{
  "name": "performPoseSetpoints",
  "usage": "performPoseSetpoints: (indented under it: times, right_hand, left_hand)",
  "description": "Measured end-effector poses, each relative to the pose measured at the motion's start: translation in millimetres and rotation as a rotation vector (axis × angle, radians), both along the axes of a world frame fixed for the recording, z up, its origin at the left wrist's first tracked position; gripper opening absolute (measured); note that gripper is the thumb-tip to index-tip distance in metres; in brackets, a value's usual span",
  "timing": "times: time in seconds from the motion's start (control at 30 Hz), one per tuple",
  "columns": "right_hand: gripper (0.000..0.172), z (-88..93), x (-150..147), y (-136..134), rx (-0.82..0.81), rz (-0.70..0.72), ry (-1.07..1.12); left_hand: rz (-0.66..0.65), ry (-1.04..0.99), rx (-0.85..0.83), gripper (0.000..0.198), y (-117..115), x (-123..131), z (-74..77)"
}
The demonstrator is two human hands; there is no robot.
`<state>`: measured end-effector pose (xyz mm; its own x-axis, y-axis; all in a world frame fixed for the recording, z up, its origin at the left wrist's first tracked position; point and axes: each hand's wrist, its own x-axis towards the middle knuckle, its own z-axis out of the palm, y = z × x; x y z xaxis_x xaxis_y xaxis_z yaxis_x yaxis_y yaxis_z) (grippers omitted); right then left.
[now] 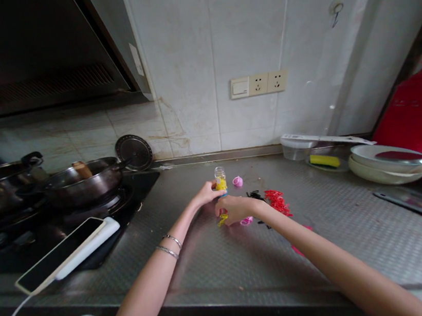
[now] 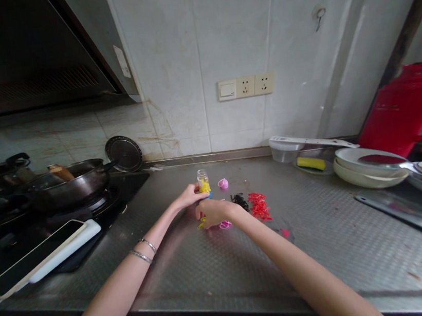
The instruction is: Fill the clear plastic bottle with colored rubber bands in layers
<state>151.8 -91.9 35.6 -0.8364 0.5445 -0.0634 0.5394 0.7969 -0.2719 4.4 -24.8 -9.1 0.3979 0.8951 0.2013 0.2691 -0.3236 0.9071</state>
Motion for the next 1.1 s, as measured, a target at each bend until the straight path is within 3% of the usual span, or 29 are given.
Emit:
performPoseSetpoints:
  times: [0.17, 0.43, 0.6, 0.73, 0.9, 1.0, 1.1]
  right_hand:
    - [0.029, -4.6, -5.5, 0.1, -0.043, -0.016, 0.007]
    - [0.023, -7.8, -8.0, -8.2, 0.064, -0.017, -0.056]
    - [0.023, -1.7, -3.6, -6.4, 0.078, -0.037, 0.082]
    - [0.024, 20.6, 5.9, 4.9, 0.106, -0.048, 0.304]
    - [0.022, 65.4, 16.0, 32.3, 0.184, -0.150, 0.479]
    - [0.022, 85.7, 17.8, 51.2, 0.221, -0.215, 0.453]
    - [0.022, 94.6, 15.8, 64.4, 0.206, -0.243, 0.351]
  left_hand:
    - [0.007, -0.015, -0.013, 0.030, 1.6, -0.5, -2.7]
    - [-0.004, -0.040, -0.016, 0.030, 1.2, 0.2, -3.4]
    - [0.017, -0.008, 0.007, 0.024, 0.4, 0.7, -3.1]
    - [-0.008, 0.022, 0.075, 0.021, -2.8, -0.4, -1.0]
    - [0.029, 0.052, 0.088, 0.029, -1.9, -1.6, -3.9]
    - [0.024, 0.040, 0.063, 0.032, 1.5, -2.2, -8.0]
    - [0.003, 0.024, 0.067, 0.030, 3.3, -3.0, -9.9]
